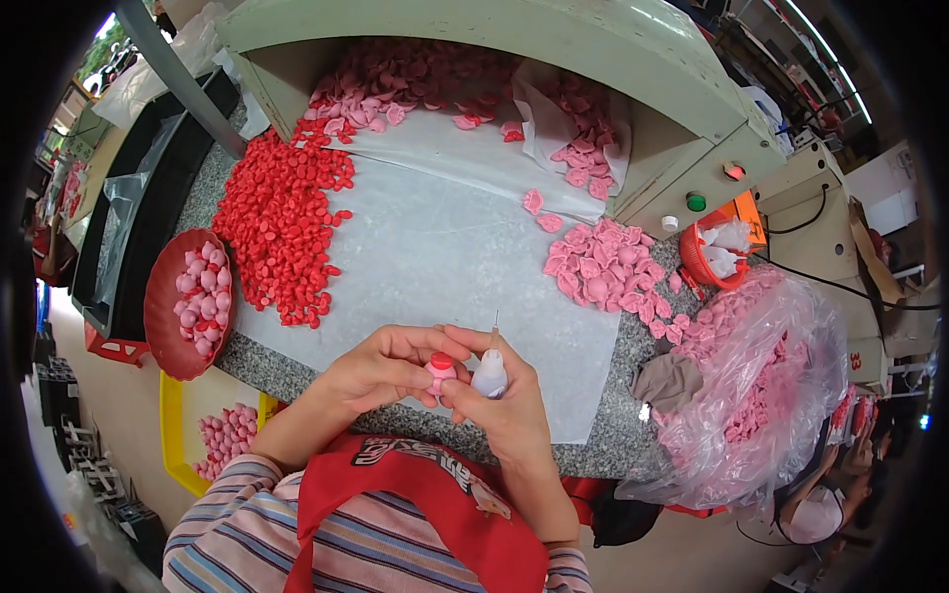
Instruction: Apply adhesive to pink toy components and assemble them on a production line.
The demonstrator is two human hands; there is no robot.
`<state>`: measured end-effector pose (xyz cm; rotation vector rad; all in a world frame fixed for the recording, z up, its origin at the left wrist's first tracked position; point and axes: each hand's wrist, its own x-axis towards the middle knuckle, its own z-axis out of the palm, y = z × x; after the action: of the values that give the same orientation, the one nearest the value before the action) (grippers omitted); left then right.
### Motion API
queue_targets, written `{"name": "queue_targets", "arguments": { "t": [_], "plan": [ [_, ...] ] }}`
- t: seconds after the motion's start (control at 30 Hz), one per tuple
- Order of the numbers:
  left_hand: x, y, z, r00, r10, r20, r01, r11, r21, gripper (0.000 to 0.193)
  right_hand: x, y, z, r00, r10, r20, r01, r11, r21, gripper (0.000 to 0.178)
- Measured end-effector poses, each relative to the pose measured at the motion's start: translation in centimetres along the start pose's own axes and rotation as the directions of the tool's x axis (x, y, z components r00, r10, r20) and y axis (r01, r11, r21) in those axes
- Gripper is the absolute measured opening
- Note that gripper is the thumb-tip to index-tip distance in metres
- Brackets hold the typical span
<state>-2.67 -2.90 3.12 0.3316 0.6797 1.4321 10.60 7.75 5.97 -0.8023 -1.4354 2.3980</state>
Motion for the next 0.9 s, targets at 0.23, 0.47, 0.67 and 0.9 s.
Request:
{"name": "queue_targets", "arguments": {
  "t": [0.23,0.47,0.67,0.9],
  "plan": [
    [0.1,0.2,-0.1,0.999,0.001,-0.034,0.002,0.997,0.076,0.036,0.4,0.7,-0.3,1.0,0.015,0.019,-0.015,0.999,0.044,0.044],
    [0.2,0.0,-0.2,0.998,0.0,-0.059,0.006,0.996,0.092,0.035,0.6,1.1,-0.5,1.0,0.015,0.023,-0.016,0.998,0.062,0.044],
    [0.2,-0.3,-0.6,0.997,0.008,-0.073,-0.003,0.997,0.075,0.035,0.8,1.4,-0.5,1.0,0.013,0.025,-0.015,0.998,0.069,0.044],
    [0.8,-1.2,-0.9,0.998,0.029,-0.053,-0.031,0.999,-0.027,0.037,0.7,1.4,-0.6,1.0,-0.012,0.001,0.012,0.995,0.095,0.043]
  ]
}}
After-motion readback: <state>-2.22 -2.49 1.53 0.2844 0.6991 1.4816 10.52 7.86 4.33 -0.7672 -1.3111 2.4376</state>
